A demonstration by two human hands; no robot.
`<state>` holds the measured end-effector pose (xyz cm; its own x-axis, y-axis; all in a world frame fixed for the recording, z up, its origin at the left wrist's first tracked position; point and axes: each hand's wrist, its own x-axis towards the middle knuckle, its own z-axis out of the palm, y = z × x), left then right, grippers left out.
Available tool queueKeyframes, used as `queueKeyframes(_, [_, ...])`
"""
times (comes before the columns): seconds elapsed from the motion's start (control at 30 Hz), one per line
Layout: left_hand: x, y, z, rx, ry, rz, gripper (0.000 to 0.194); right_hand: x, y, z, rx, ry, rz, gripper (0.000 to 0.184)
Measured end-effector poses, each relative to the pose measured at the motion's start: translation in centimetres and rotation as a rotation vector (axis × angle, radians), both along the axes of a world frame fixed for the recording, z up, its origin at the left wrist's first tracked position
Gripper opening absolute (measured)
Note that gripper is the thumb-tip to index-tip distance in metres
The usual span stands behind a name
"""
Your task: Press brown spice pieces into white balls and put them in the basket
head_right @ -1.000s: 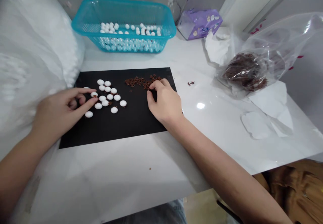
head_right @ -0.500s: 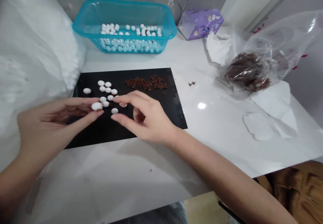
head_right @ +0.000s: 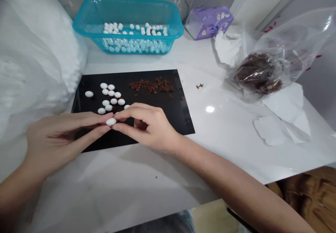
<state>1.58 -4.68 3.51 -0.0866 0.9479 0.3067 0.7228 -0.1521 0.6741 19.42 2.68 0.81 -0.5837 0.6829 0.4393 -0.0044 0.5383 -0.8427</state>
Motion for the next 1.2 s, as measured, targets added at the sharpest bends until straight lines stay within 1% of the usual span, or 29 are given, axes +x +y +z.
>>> queueKeyframes(0.07, [0.1,0.0,0.0,-0.014,-0.019,0.003,0.015,0.0,0.0,0.1,-0.013,0.008,0.006,0.01])
queueKeyframes(0.23, [0.0,0.2,-0.2,-0.016,-0.064,-0.064,0.022,-0.1,-0.3,-0.1,-0.067,0.001,0.009,0.009])
queueKeyframes(0.37, [0.0,0.2,-0.4,-0.045,-0.037,-0.064,0.017,-0.1,-0.4,-0.4,-0.114,-0.036,0.012,0.007])
queueKeyframes(0.53, [0.2,0.3,-0.5,-0.045,-0.03,-0.079,0.017,-0.2,-0.5,-0.8,-0.109,-0.043,0.011,0.006])
queueKeyframes(0.6, [0.2,0.5,-0.6,-0.053,-0.027,-0.079,0.017,-0.2,-0.5,-1.0,-0.079,-0.054,-0.01,0.007])
queueKeyframes(0.67, [0.1,0.7,-0.8,-0.08,-0.025,-0.048,0.016,-0.2,-0.4,-1.1,-0.004,-0.078,-0.042,0.008])
queueKeyframes(0.73, [-0.2,0.9,-0.9,-0.101,-0.04,0.019,0.014,-0.1,-0.1,-1.0,0.082,-0.135,-0.081,0.013])
queueKeyframes(0.8, [-1.0,1.3,-1.0,-0.091,-0.07,0.141,0.016,0.1,0.4,-0.9,0.137,-0.233,-0.148,0.018])
queueKeyframes(0.83, [-1.5,1.5,-1.1,-0.076,-0.073,0.213,0.018,0.3,0.9,-0.9,0.149,-0.3,-0.204,0.02])
queueKeyframes(0.9, [-2.7,1.8,-1.2,-0.055,-0.019,0.342,0.024,0.8,2.0,-0.9,0.163,-0.451,-0.35,0.022])
queueKeyframes(0.97, [-3.8,2.2,-1.3,-0.087,0.115,0.405,0.027,1.3,3.2,-1.0,0.177,-0.586,-0.487,0.025])
queueKeyframes(1.03, [-4.3,2.4,-1.4,-0.153,0.281,0.399,0.029,1.7,4.1,-1.2,0.201,-0.666,-0.551,0.028])
queueKeyframes(1.1, [-4.3,2.3,-1.5,-0.184,0.427,0.357,0.032,1.9,4.5,-1.4,0.22,-0.694,-0.562,0.026])
queueKeyframes(1.13, [-4.0,2.2,-1.5,-0.165,0.479,0.332,0.033,1.9,4.5,-1.4,0.227,-0.699,-0.558,0.025])
queueKeyframes(1.2, [-3.5,1.9,-1.3,-0.039,0.529,0.267,0.032,1.7,4.4,-1.4,0.238,-0.704,-0.546,0.023])
